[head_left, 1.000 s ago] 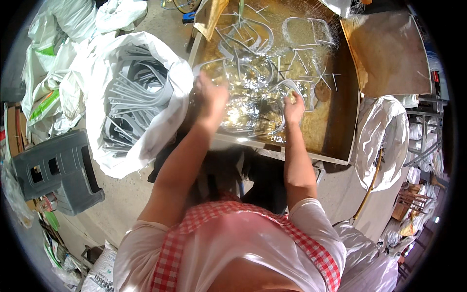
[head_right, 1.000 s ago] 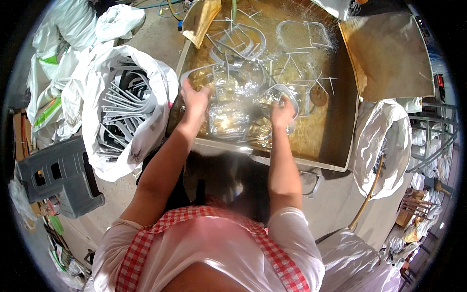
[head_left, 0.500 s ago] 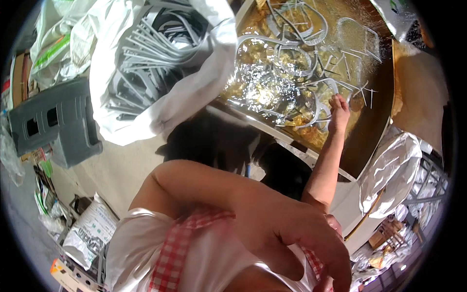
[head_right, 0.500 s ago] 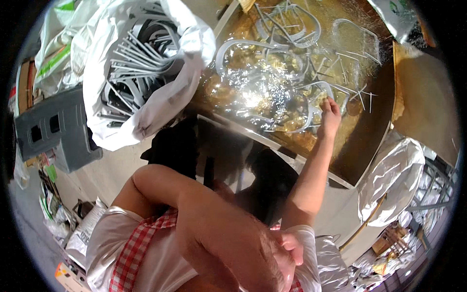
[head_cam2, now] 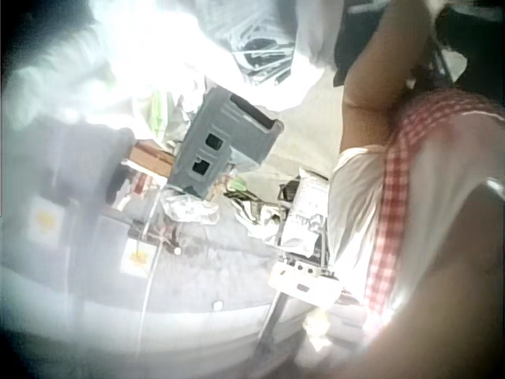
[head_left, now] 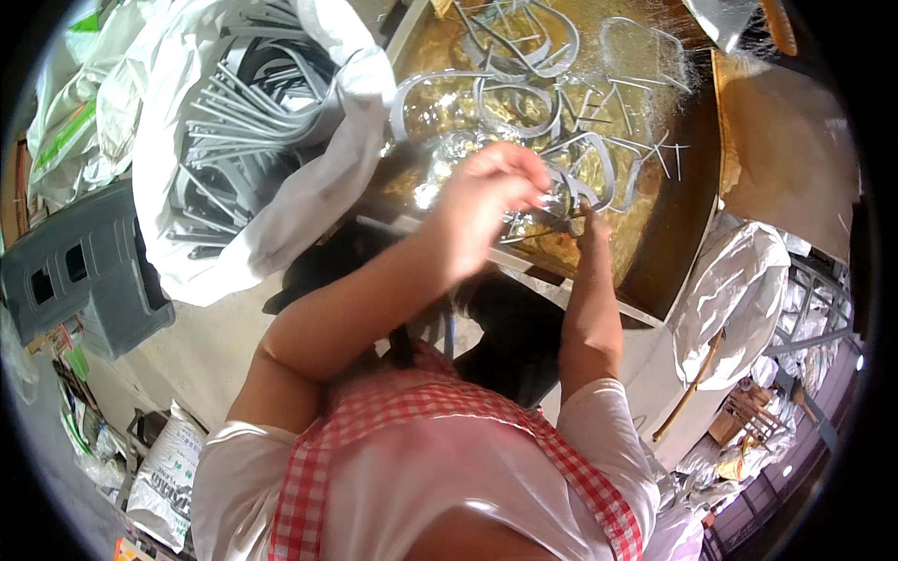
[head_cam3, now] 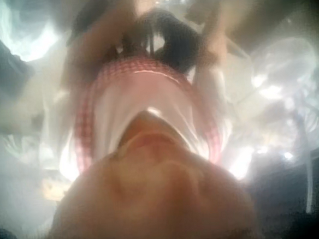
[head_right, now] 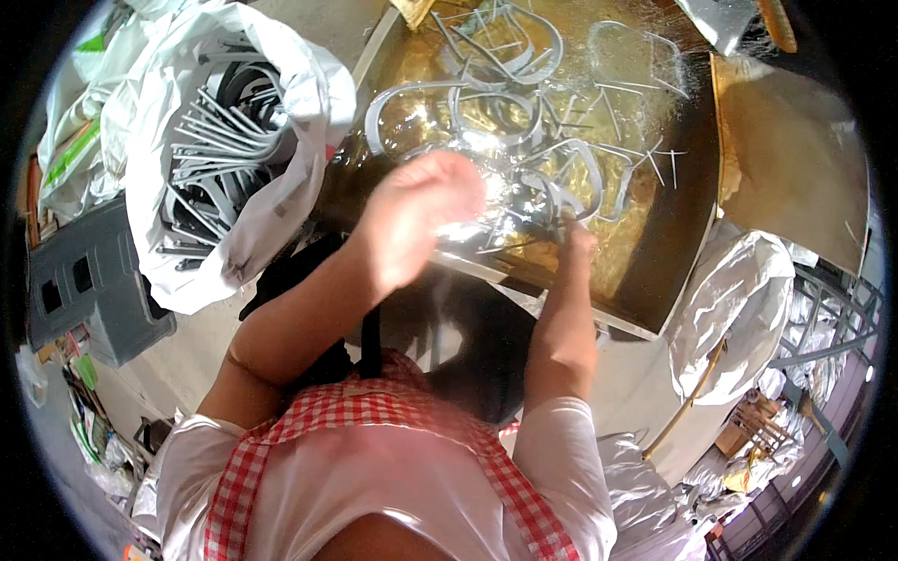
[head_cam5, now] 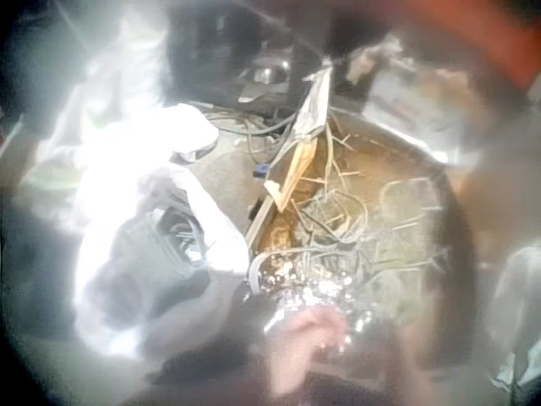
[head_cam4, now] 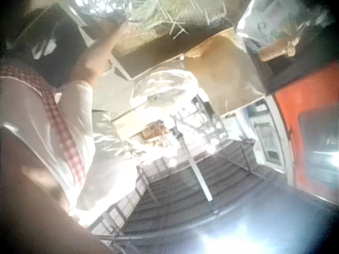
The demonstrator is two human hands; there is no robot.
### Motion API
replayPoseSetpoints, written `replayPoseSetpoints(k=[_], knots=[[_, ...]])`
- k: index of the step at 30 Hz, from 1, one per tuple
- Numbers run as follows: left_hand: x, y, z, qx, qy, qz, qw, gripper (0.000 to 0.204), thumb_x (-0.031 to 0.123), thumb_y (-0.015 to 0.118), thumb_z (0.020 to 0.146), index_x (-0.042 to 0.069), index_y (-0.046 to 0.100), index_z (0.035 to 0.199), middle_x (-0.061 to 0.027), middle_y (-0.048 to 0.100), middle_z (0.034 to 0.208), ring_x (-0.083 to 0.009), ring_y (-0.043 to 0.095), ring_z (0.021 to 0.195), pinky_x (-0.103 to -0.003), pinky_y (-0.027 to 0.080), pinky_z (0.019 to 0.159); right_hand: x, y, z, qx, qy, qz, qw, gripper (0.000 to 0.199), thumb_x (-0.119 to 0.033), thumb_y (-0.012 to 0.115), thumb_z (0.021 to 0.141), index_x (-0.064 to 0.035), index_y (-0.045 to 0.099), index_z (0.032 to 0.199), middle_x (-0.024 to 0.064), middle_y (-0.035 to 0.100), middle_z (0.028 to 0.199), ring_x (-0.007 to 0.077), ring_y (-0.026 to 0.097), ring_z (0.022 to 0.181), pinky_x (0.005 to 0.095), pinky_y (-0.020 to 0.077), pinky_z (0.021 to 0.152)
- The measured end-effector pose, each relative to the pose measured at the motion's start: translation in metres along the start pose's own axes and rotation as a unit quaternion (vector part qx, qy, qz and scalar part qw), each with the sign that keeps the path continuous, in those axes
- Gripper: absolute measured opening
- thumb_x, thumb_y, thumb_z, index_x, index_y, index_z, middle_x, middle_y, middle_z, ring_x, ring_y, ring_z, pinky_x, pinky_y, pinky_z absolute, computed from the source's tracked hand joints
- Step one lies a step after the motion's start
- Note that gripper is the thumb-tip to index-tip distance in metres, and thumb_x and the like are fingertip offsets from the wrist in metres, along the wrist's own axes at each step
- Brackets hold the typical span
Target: The person uses a wooden pole to stir components in a large vat of liquid, then uses their hands to lift several curved gray frames out of the liquid and place them into a white sack.
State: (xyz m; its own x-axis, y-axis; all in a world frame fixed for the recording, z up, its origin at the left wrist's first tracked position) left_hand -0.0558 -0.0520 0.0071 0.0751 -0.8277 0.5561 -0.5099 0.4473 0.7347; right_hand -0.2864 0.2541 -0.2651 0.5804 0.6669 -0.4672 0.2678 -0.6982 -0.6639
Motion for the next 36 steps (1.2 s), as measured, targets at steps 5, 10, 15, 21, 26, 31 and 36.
replayPoseSetpoints(k=[5, 10, 15, 21, 26, 31, 36], knots=[[-0.010, -0.017, 0.019, 0.086, -0.036, -0.004, 0.996, 0.012, 0.000, 0.053, 0.080, 0.003, 0.056, 0.090, -0.0047, 0.059, 0.082, -0.0134, 0.056, 0.074, -0.024, 0.045, 0.070, 0.003, 0.041, -0.023, -0.119, 0.062, 0.010, 0.991, 0.033, -0.020, 0.071, 0.072, -0.0038, 0.056, 0.097, 0.0070, 0.055, 0.084, 0.0172, 0.049, 0.072, 0.0282, 0.0378, 0.058], [-0.028, -0.004, 0.026, 0.017, -0.063, 0.058, 0.996, 0.010, 0.003, 0.055, 0.080, 0.005, 0.058, 0.089, -0.0035, 0.060, 0.086, -0.0128, 0.057, 0.077, -0.025, 0.045, 0.072, -0.012, 0.075, -0.045, -0.208, 0.004, 0.206, 0.956, 0.022, -0.011, 0.069, 0.074, -0.0029, 0.055, 0.089, 0.0047, 0.054, 0.069, 0.0131, 0.048, 0.054, 0.0257, 0.0381, 0.046], [-0.042, -0.014, 0.034, 0.033, -0.072, 0.112, 0.991, 0.010, 0.006, 0.057, 0.081, 0.006, 0.059, 0.090, -0.0032, 0.061, 0.089, -0.0121, 0.057, 0.080, -0.026, 0.045, 0.074, -0.115, 0.030, -0.142, -0.097, -0.163, 0.400, 0.896, 0.032, -0.009, 0.070, 0.072, -0.0037, 0.052, 0.098, 0.0033, 0.055, 0.080, 0.0111, 0.051, 0.064, 0.0243, 0.0422, 0.053], [-0.006, -0.006, 0.053, 0.107, 0.079, 0.221, 0.966, 0.049, 0.026, 0.060, 0.083, -0.001, 0.043, 0.120, -0.0138, 0.052, 0.114, -0.0170, 0.052, 0.101, -0.028, 0.040, 0.087, -0.154, 0.026, -0.250, -0.161, -0.450, 0.126, 0.870, 0.041, -0.006, 0.070, 0.070, -0.0069, 0.055, 0.108, 0.0034, 0.061, 0.090, 0.0150, 0.057, 0.081, 0.0271, 0.0448, 0.076], [0.016, -0.036, 0.062, 0.056, 0.015, -0.021, 0.998, 0.027, 0.023, 0.056, 0.086, 0.006, 0.047, 0.106, -0.0063, 0.053, 0.080, -0.0164, 0.051, 0.066, -0.031, 0.043, 0.060, -0.191, 0.031, -0.342, -0.076, -0.714, -0.178, 0.673, 0.032, -0.004, 0.062, 0.061, -0.0052, 0.056, 0.093, 0.0138, 0.057, 0.082, 0.0329, 0.054, 0.078, 0.0412, 0.0431, 0.067], [0.047, -0.058, 0.061, 0.087, -0.007, -0.213, 0.973, 0.016, 0.023, 0.047, 0.090, 0.009, 0.048, 0.099, 0.0030, 0.036, 0.059, -0.0097, 0.031, 0.044, -0.026, 0.028, 0.044, -0.174, 0.010, -0.258, 0.063, -0.623, -0.129, 0.769, 0.050, 0.009, 0.046, 0.070, -0.0049, 0.044, 0.117, 0.0209, 0.054, 0.104, 0.0369, 0.053, 0.093, 0.0387, 0.0426, 0.079], [0.060, -0.037, 0.046, 0.044, 0.046, 0.135, 0.989, 0.027, 0.029, 0.046, 0.091, 0.007, 0.052, 0.105, 0.0026, 0.038, 0.058, -0.0081, 0.036, 0.046, -0.026, 0.033, 0.046, -0.071, -0.018, -0.094, -0.027, -0.001, 0.412, 0.911, 0.016, 0.001, 0.056, 0.076, -0.0041, 0.051, 0.090, 0.0058, 0.050, 0.059, 0.0141, 0.047, 0.045, 0.0260, 0.0336, 0.038]])
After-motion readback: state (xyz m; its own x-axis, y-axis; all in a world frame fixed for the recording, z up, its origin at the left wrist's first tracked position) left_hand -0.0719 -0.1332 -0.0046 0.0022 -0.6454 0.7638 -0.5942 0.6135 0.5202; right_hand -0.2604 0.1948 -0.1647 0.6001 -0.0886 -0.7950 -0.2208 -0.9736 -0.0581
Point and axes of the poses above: each hand's wrist, its own z-axis towards the middle knuckle, its own y-axis out of the palm, x = y × z, the point moved 6 cm from there along z, towards the middle knuckle
